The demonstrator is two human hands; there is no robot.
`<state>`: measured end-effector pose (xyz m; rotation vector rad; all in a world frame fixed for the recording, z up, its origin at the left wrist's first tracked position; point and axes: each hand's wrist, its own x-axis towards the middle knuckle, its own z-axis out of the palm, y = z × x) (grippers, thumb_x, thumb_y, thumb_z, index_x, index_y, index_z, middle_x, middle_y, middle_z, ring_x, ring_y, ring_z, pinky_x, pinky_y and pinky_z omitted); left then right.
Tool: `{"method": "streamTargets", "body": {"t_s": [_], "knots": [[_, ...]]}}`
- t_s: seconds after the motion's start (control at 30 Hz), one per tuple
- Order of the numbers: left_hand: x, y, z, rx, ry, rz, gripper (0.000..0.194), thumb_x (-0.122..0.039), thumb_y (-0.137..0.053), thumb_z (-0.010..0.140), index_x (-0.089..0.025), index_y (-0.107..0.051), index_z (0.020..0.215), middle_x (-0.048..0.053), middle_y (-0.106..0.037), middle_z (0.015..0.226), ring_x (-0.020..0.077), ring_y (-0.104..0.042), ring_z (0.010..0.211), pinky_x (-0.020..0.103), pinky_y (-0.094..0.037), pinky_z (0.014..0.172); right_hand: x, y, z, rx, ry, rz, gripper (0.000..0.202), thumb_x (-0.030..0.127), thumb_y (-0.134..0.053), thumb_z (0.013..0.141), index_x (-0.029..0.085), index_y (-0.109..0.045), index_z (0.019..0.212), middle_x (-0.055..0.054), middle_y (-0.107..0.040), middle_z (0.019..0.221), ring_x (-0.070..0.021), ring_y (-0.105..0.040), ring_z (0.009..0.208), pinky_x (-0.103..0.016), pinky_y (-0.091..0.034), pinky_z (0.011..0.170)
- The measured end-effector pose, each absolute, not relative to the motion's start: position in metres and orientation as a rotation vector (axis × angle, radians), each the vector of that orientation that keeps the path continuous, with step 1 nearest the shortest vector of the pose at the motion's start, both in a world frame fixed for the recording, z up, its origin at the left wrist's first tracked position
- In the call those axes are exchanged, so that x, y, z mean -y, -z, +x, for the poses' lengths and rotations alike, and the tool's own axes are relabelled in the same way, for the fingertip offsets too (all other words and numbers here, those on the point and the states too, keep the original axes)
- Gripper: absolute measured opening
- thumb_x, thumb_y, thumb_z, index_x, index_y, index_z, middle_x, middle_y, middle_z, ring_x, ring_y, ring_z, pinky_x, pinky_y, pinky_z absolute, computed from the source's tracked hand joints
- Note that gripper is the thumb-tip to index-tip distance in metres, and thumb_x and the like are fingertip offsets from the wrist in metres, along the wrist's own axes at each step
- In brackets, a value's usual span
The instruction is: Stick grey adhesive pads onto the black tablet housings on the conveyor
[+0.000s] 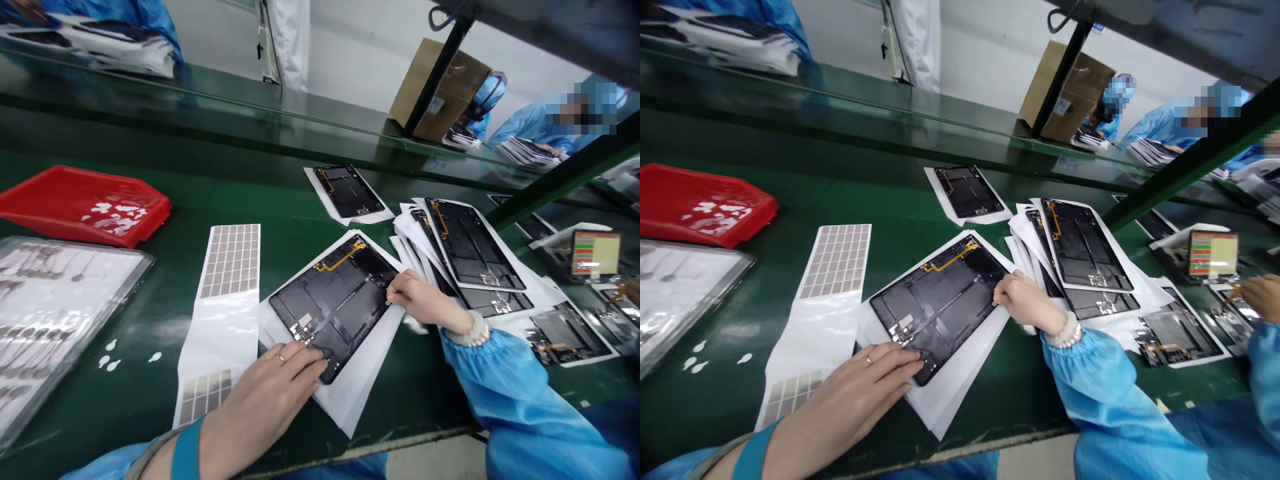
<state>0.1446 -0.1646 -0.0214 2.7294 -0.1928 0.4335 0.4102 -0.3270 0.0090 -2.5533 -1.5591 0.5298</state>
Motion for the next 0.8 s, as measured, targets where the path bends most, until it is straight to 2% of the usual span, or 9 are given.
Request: {"method": "streamTargets", "body": {"t_s": [0.17,0.3,0.4,0.5,0.57,0.63,0.73,0.8], "knots": [[0.165,0.024,0.144,0.192,-0.444,2.708,0.034,-0.018,-0.031,0.097,-0.019,-0.063,0.106,0.004,-0.067,0.102,0.0187,-0.061,0.092,0.033,-0.050,0.081,0.321,-0.015,0.406,1.693,-0.468,-2.707,0.020,0.014,-0.051,0.085,0.019,-0.064,0.071,-0.006,-0.066,0.078,-0.0210,-0.053,0.086,-0.030,-0.040,0.077],[0.164,0.024,0.144,0.183,-0.457,2.694,0.034,-0.018,-0.030,0.098,-0.018,-0.063,0.106,0.004,-0.067,0.103,0.0192,-0.062,0.092,0.034,-0.050,0.080,0.320,-0.015,0.393,1.787,-0.179,-2.864,0.015,0.018,-0.054,0.086,0.017,-0.065,0.077,-0.009,-0.067,0.079,-0.0226,-0.056,0.084,-0.030,-0.039,0.068],[0.163,0.022,0.144,0.189,-0.446,2.693,0.033,-0.018,-0.031,0.097,-0.018,-0.063,0.106,0.004,-0.068,0.102,0.0192,-0.062,0.092,0.034,-0.051,0.080,0.319,-0.014,0.384,1.969,0.060,-2.845,0.015,0.012,-0.051,0.086,0.015,-0.064,0.080,-0.011,-0.065,0.079,-0.0236,-0.057,0.082,-0.031,-0.038,0.064],[0.163,0.022,0.144,0.196,-0.437,2.705,0.032,-0.017,-0.033,0.097,-0.018,-0.064,0.106,0.005,-0.067,0.102,0.0185,-0.062,0.092,0.033,-0.052,0.081,0.318,-0.018,0.387,2.093,0.055,-2.755,0.017,0.011,-0.050,0.086,0.014,-0.064,0.078,-0.011,-0.065,0.081,-0.0235,-0.057,0.084,-0.031,-0.039,0.066],[0.162,0.023,0.143,0.218,-0.432,2.728,0.032,-0.016,-0.034,0.096,-0.018,-0.064,0.107,0.005,-0.067,0.103,0.0182,-0.062,0.093,0.032,-0.053,0.081,0.317,-0.022,0.396,2.014,-0.151,-2.721,0.013,0.015,-0.053,0.087,0.016,-0.064,0.080,-0.008,-0.067,0.082,-0.0204,-0.059,0.083,-0.028,-0.040,0.066],[0.161,0.026,0.141,0.262,-0.452,2.764,0.033,-0.011,-0.034,0.094,-0.019,-0.064,0.107,0.005,-0.066,0.104,0.0180,-0.062,0.094,0.032,-0.053,0.083,0.315,-0.026,0.409,1.806,-0.296,-2.733,0.012,0.022,-0.052,0.089,0.020,-0.064,0.089,-0.004,-0.068,0.087,-0.0163,-0.062,0.081,-0.024,-0.041,0.066],[0.160,0.031,0.140,0.313,-0.491,2.822,0.039,-0.001,-0.033,0.089,-0.018,-0.063,0.109,0.006,-0.065,0.103,0.0181,-0.061,0.095,0.031,-0.052,0.087,0.309,-0.022,0.430,1.416,-0.078,-2.929,0.024,0.029,-0.041,0.095,0.018,-0.062,0.103,-0.008,-0.068,0.100,-0.0176,-0.064,0.086,-0.025,-0.042,0.067],[0.160,0.032,0.140,0.327,-0.499,2.847,0.042,0.003,-0.033,0.086,-0.017,-0.062,0.109,0.006,-0.064,0.101,0.0178,-0.061,0.094,0.031,-0.052,0.087,0.304,-0.015,0.439,1.279,0.077,-3.041,0.028,0.029,-0.040,0.094,0.015,-0.064,0.097,-0.013,-0.067,0.099,-0.0219,-0.064,0.086,-0.028,-0.041,0.065]]}}
